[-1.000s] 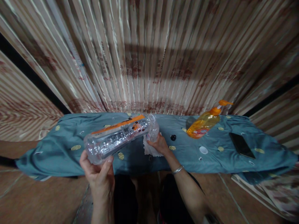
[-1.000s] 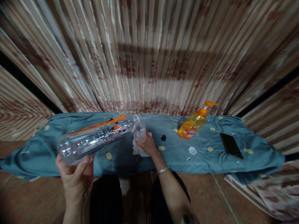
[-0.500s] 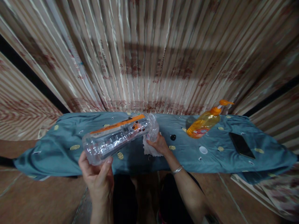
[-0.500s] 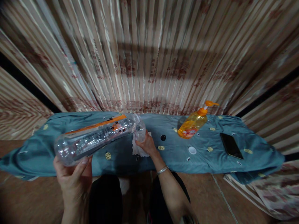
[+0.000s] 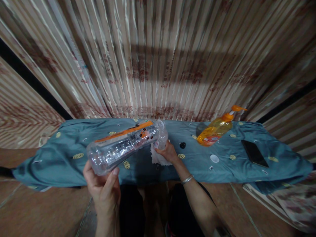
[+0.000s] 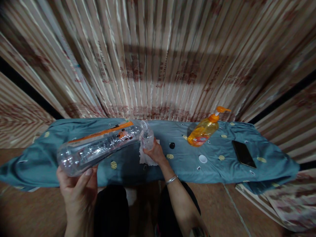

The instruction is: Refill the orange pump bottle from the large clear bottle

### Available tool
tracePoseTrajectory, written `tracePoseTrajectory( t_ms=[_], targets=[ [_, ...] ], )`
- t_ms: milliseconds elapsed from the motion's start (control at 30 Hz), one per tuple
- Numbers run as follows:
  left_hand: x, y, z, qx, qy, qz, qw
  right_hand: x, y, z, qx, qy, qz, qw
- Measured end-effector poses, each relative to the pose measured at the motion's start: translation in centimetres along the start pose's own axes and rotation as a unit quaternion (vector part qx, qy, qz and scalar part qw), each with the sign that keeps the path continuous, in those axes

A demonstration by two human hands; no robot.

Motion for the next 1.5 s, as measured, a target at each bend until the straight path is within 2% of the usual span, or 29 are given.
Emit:
tracePoseTrajectory(
  t_ms=[467,700,900,1033,1500],
  targets=[
    [0.0,-0.5,-0.1,0.038,-0.013,-0.003,0.999,0.6,0.1,0.5,-0.043,-0.002,0.053,0.998],
    [0.1,-0.7,-0.4,0.031,-0.007,0.019,0.999,1.1,0.2,0.8,-0.045,0.003,0.048,0.998],
    [0.3,-0.6,-0.7,0.032,-0.009,0.019,0.999,0.5,-0.2,0.9,-0.059,0.007,0.03,0.998],
    [0.3,-0.4,-0.7,0.02,-0.003,0.02,1.0,0.1,-0.4,0.8,-0.043,0.003,0.007,0.999],
    [0.2,-0.4,-0.6,0.031,0.007,0.039,0.999,0.0,-0.4,0.9,-0.048,0.008,-0.025,0.999]
  ],
)
Point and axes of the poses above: each hand's wrist, its own z-axis towards the middle knuckle, its own y-axis out of the palm, x = y × z, the point moved 4 cm from there along z, towards the middle knuckle, and after that the axes turned 5 degrees about z, right-handed, at the moved point
